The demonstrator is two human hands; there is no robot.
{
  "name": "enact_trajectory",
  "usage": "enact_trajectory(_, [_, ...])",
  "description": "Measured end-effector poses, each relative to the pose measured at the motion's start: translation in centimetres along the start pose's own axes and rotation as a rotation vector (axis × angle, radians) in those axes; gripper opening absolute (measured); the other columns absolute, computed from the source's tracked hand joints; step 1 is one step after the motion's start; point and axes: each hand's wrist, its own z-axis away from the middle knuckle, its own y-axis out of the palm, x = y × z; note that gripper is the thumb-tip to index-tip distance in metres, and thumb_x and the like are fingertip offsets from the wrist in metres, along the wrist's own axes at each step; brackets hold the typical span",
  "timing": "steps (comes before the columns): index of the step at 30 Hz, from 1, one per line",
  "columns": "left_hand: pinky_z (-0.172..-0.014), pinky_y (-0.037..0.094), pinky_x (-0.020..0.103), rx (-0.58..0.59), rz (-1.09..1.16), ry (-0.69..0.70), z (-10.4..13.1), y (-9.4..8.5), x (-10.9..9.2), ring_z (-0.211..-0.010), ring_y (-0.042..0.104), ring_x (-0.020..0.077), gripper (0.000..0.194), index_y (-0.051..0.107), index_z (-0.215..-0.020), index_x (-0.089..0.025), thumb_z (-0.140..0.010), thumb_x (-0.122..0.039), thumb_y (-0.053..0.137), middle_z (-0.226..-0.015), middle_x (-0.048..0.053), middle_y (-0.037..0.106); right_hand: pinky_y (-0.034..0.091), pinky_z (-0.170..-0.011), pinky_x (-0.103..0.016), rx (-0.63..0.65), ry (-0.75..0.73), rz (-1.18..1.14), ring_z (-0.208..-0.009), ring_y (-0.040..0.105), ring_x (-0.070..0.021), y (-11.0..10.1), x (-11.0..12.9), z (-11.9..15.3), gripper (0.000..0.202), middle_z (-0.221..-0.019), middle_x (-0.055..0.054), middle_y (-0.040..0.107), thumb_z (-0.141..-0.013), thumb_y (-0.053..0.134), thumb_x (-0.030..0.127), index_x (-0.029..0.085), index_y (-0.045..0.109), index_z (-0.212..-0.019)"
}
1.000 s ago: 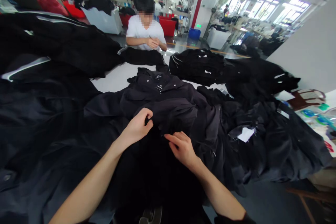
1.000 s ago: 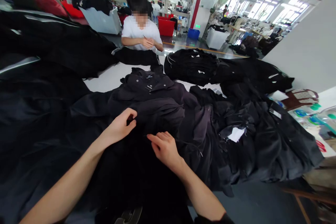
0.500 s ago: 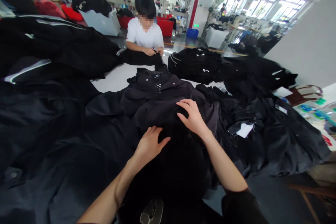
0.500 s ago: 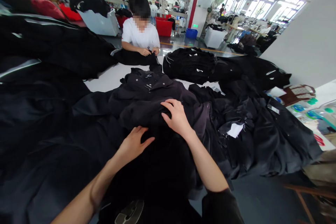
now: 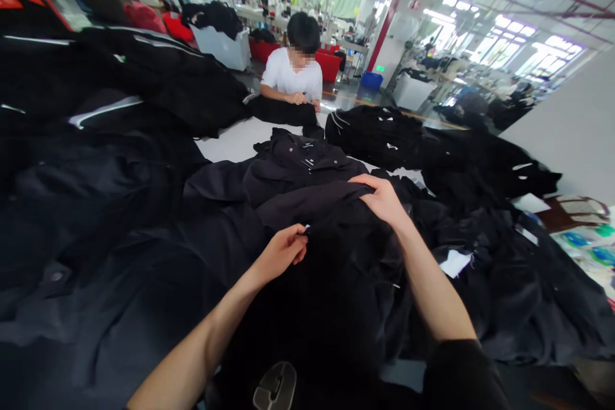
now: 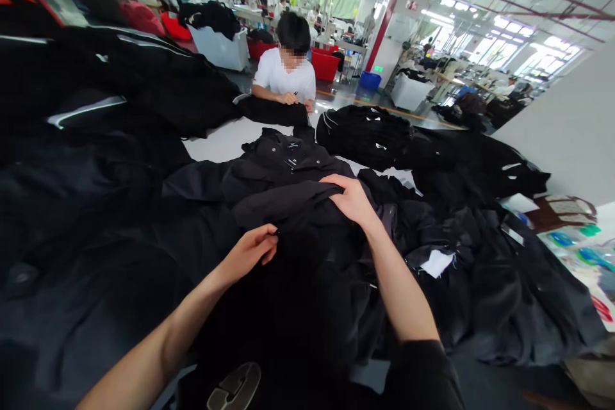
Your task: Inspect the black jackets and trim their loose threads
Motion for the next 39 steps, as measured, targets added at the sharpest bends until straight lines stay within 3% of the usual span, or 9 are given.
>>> enact_trajectory(4, [-0.069,0.046,0.026,-0.548,-0.28,0.184,-1.3,-0.7,-0.5,-0.073,0.055,0.0129,0.016,0.052,-0.1,-0.019,-0.088,-0.031,0.054,-0.083,0.001,0.055,0.045,-0.091,-0.032,0.012,0.021,-0.052,-0.097,0.063,-0.0192,-0.5,1.1,-0.4,0.03,-0.1,-0.002,0.07,-0.073,0.051,0.014,0.019,0.07,-0.096])
enact_trajectory(6, [-0.075,0.048,0.029,-0.676,-0.363,0.218,-2.2,-1.1,-0.3,-0.085,0.057,0.0159,0.029,0.052,-0.108,-0.019,-0.084,-0.031,0.062,-0.097,0.005,0.056,0.045,-0.089,-0.032,0.01,0.069,-0.095,-0.093,0.062,-0.0187,0.0,1.0,-0.7,0.027,-0.096,-0.002,0.069,-0.074,0.052,0.016,0.019,0.069,-0.095])
enact_trajectory(11, [-0.096,0.046,0.036,-0.351,-0.438,0.263,-3.7,-1.4,0.7,-0.104,0.06,0.0227,0.026,0.061,-0.107,-0.019,-0.086,-0.035,0.06,-0.106,0.007,0.065,0.046,-0.08,-0.03,-0.118,0.132,-0.197,-0.081,0.059,-0.0174,1.4,0.7,-2.0,0.017,-0.083,0.0,0.066,-0.072,0.055,0.02,0.018,0.067,-0.083])
enact_trajectory(16, [-0.088,0.048,0.031,-0.392,-0.206,0.217,-3.6,-1.8,-0.7,-0.093,0.064,0.0206,0.028,0.067,-0.094,-0.017,-0.093,-0.04,0.05,-0.096,0.004,0.069,0.047,-0.085,-0.033,-0.318,0.176,-0.167,-0.086,0.061,-0.0204,2.7,-0.5,-4.4,0.017,-0.086,-0.003,0.068,-0.069,0.053,0.022,0.018,0.066,-0.079])
enact_trajectory(22, [-0.083,0.048,0.03,-0.363,-0.226,0.228,-5.2,-2.3,-1.8,-0.087,0.061,0.021,0.033,0.064,-0.081,-0.015,-0.092,-0.042,0.049,-0.084,0.004,0.066,0.044,-0.097,-0.038,-0.3,0.178,0.042,-0.1,0.059,-0.0216,5.1,-1.9,-7.1,0.03,-0.102,-0.007,0.067,-0.074,0.044,0.017,0.017,0.064,-0.097])
enact_trajectory(27, [-0.063,0.043,0.024,-0.491,-0.134,0.176,-7.0,-3.6,-0.1,-0.065,0.051,0.0139,0.036,0.055,-0.066,-0.016,-0.09,-0.043,0.053,-0.067,0.0,0.056,0.043,-0.099,-0.039,-0.427,0.116,0.254,-0.11,0.055,-0.0239,4.2,-1.3,-3.4,0.032,-0.117,-0.013,0.06,-0.087,0.05,0.03,0.016,0.057,-0.115])
enact_trajectory(33, [-0.067,0.043,0.024,-0.425,-0.186,0.169,-6.9,-3.7,0.6,-0.072,0.053,0.0152,0.032,0.058,-0.072,-0.016,-0.09,-0.042,0.052,-0.073,0.001,0.059,0.049,-0.077,-0.03,-0.055,0.415,-0.008,-0.081,0.062,-0.0166,4.4,-2.4,2.2,0.038,-0.091,-0.005,0.068,-0.089,0.052,0.049,0.016,0.065,-0.104])
enact_trajectory(36, [-0.074,0.046,0.026,-0.347,-0.197,0.169,-6.7,-3.4,0.6,-0.078,0.058,0.0173,0.031,0.062,-0.076,-0.016,-0.091,-0.041,0.051,-0.08,0.002,0.064,0.049,-0.076,-0.029,-0.024,0.472,0.025,-0.079,0.061,-0.0153,6.6,-3.0,2.5,0.044,-0.098,-0.007,0.067,-0.085,0.059,0.046,0.016,0.062,-0.117])
enact_trajectory(39, [-0.08,0.047,0.028,-0.273,-0.187,0.161,-6.3,-3.4,0.6,-0.085,0.06,0.0189,0.03,0.062,-0.081,-0.016,-0.092,-0.041,0.048,-0.086,0.004,0.066,0.049,-0.078,-0.031,0.018,0.448,0.041,-0.083,0.062,-0.0179,8.5,-2.8,2.1,0.034,-0.098,-0.008,0.068,-0.08,0.066,0.039,0.015,0.067,-0.103])
